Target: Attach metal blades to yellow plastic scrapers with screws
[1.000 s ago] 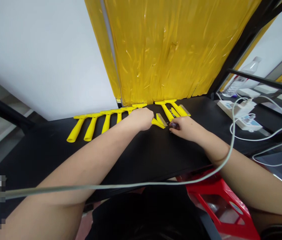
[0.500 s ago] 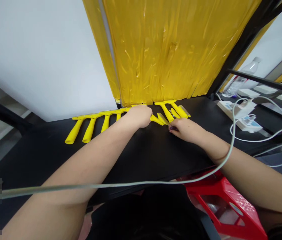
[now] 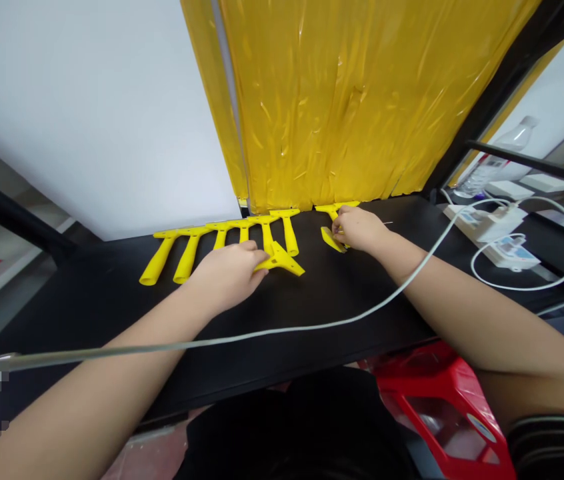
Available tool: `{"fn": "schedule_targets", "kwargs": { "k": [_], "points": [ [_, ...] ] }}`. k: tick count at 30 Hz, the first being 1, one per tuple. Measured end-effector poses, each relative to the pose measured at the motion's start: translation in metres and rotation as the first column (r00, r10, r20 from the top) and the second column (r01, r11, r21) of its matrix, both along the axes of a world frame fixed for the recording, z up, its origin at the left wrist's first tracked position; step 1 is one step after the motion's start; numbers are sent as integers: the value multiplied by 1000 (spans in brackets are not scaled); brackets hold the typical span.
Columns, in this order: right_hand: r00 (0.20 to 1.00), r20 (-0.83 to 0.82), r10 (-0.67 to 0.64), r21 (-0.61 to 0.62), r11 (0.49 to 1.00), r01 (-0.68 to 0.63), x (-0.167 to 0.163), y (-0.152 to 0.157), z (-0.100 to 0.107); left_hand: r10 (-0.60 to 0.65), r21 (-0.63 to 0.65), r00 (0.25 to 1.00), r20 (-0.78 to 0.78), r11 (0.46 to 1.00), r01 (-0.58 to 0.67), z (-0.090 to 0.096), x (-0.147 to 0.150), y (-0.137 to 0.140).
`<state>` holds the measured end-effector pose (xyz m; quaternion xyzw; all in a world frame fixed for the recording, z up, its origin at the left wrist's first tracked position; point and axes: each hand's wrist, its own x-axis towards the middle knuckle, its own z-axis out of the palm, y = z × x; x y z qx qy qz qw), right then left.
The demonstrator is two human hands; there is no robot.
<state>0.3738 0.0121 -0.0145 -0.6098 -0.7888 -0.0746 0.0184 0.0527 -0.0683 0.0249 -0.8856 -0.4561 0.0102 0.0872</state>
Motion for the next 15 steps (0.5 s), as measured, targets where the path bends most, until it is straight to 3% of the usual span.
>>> {"fn": "schedule_targets", "kwargs": {
  "k": [3, 7, 10, 15],
  "points": [
    [997, -67, 28, -24, 999, -30, 8, 5, 4, -19, 2, 997, 75, 1000, 19, -16, -21, -11],
    [977, -149, 153, -104, 980, -170, 32, 4, 11, -36, -29, 987, 156, 999, 41, -31, -40, -18],
    [961, -171, 218, -153, 957, -245, 46, 1, 9, -33, -72, 976, 216, 996, 49, -35, -45, -19],
    [968, -100, 231, -163, 956, -246, 45, -1, -4, -68, -106, 961, 269, 989, 99, -36, -46, -19]
  ]
}}
